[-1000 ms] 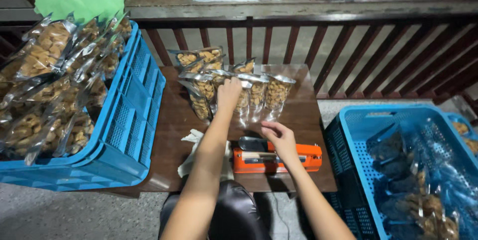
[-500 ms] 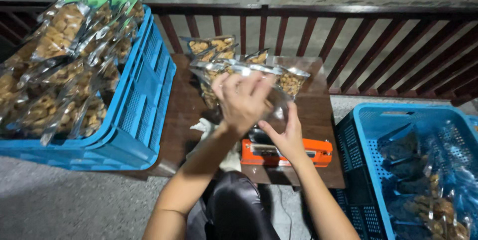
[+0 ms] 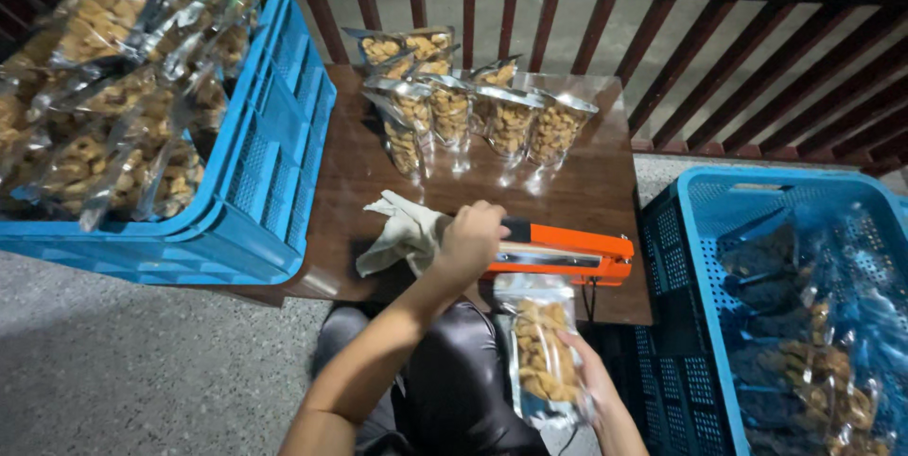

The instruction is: The person places bags of snacks into a heat sealer to seal them, then transfers the sealed bags into a blue basket. The person repeats this process for multiple snack bags.

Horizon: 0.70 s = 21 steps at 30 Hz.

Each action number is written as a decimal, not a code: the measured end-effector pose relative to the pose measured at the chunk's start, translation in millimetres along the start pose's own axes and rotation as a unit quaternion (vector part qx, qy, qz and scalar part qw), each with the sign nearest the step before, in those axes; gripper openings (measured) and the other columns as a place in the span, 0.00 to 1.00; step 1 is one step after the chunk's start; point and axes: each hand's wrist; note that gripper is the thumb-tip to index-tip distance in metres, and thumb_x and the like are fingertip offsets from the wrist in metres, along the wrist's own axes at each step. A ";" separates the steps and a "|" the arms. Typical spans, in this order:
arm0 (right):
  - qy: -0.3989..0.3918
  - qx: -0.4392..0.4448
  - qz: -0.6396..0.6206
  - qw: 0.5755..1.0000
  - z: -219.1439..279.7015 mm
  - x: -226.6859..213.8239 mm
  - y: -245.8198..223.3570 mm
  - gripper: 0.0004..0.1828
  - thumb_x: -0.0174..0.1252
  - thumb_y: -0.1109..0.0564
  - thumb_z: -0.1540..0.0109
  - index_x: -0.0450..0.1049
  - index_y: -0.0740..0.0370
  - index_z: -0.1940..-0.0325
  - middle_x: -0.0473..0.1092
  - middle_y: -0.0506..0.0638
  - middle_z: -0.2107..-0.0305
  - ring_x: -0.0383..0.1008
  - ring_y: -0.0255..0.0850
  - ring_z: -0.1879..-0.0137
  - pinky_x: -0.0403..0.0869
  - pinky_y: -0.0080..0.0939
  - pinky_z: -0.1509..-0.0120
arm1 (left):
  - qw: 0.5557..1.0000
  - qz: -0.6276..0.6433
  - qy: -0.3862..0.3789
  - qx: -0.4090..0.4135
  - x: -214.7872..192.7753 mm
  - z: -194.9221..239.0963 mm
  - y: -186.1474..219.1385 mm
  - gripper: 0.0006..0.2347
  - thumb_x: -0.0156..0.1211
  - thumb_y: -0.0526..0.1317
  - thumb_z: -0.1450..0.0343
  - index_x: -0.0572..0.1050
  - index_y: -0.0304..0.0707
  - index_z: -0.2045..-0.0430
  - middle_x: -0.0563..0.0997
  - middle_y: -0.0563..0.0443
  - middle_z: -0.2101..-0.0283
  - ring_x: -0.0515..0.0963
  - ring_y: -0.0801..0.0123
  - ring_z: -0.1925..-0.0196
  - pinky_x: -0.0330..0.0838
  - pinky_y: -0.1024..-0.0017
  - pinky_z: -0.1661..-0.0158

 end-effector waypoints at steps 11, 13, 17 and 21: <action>-0.091 -0.084 -0.005 0.992 -25.3 38.7 -37.8 0.29 0.55 0.50 0.38 0.62 0.61 0.34 0.74 0.62 0.49 0.81 0.51 0.49 0.82 0.54 0.49 | 0.987 0.112 0.071 -0.093 15.2 12.7 -21.5 0.13 0.71 0.29 0.42 0.79 0.34 0.65 0.81 0.40 0.64 0.81 0.45 0.60 0.75 0.56 0.57; -0.068 -0.079 0.003 0.995 -26.8 38.8 -37.5 0.29 0.55 0.51 0.37 0.61 0.62 0.34 0.74 0.63 0.48 0.80 0.52 0.48 0.81 0.55 0.48 | 0.987 0.105 0.067 -0.104 19.0 15.8 -25.0 0.13 0.71 0.29 0.41 0.79 0.35 0.65 0.81 0.40 0.64 0.81 0.45 0.60 0.74 0.55 0.57; -0.087 -0.121 -0.011 0.989 -32.3 35.0 -30.5 0.29 0.54 0.52 0.37 0.61 0.59 0.32 0.73 0.61 0.47 0.79 0.50 0.46 0.80 0.53 0.46 | 0.987 0.099 0.063 -0.108 31.1 19.3 -36.3 0.13 0.72 0.29 0.42 0.79 0.35 0.66 0.81 0.41 0.64 0.81 0.46 0.59 0.74 0.55 0.57; -0.061 -0.116 -0.023 0.991 -30.3 35.2 -29.8 0.30 0.53 0.52 0.38 0.59 0.55 0.31 0.72 0.59 0.46 0.78 0.50 0.45 0.80 0.53 0.46 | 0.987 0.108 0.070 -0.095 38.8 23.9 -46.1 0.15 0.72 0.29 0.43 0.78 0.36 0.65 0.81 0.41 0.63 0.81 0.46 0.58 0.74 0.55 0.56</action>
Point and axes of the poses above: each hand's wrist, its own z-axis away from the middle knuckle, its own x-axis out of the palm, y = z × x
